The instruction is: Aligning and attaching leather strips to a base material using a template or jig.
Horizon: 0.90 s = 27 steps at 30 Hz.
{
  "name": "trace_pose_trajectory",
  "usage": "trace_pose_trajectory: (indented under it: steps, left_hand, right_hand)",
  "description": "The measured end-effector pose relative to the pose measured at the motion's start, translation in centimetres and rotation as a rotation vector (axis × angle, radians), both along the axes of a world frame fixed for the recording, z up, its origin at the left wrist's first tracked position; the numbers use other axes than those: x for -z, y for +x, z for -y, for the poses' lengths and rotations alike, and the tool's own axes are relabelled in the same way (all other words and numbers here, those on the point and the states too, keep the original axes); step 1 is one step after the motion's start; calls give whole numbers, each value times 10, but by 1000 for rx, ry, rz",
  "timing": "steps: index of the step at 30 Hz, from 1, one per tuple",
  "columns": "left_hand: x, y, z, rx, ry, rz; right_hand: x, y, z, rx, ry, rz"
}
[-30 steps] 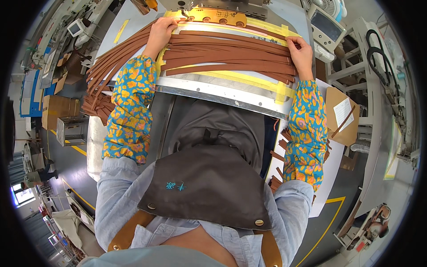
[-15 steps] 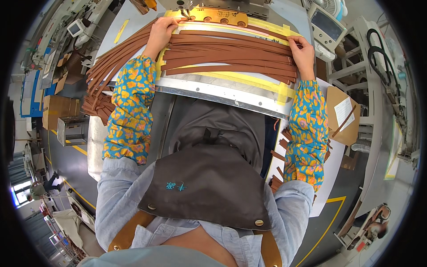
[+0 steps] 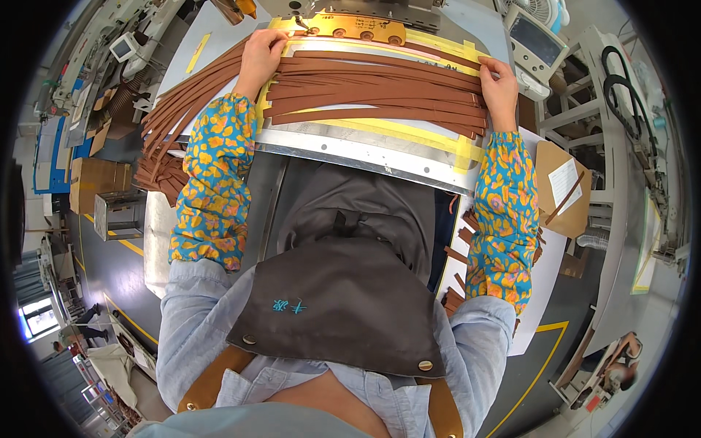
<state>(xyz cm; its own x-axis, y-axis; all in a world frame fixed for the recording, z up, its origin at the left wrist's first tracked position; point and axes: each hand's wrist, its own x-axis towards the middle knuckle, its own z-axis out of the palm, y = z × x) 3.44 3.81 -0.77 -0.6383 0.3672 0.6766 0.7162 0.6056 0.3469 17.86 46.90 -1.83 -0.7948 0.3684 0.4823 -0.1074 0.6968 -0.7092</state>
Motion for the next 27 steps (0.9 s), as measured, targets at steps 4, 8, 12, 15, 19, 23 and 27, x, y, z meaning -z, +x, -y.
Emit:
trace_pose_trajectory:
  steps: [4, 8, 12, 15, 19, 23, 27]
  left_hand:
    - [-2, 5, 7, -138, 81, -57]
    - [7, 14, 24, -381, -113, -159]
    - [7, 8, 81, -368, -391, -42]
    - [10, 4, 99, -237, -345, -81]
    - [-5, 12, 74, -154, -317, -139]
    - [-34, 42, 1, 57, -244, -199]
    - [-51, 79, -62, 225, -340, -236]
  right_hand:
    - [1, -1, 1, 9, 5, 74]
    - [3, -1, -8, 10, 87, 115]
    - [-11, 0, 0, -64, 303, 195]
    - [-24, 9, 0, -166, 64, 409]
    - [-62, 26, 3, -341, -143, 414]
    - [-114, 59, 33, -614, -336, 292]
    - [-125, 67, 60, -863, -460, 195]
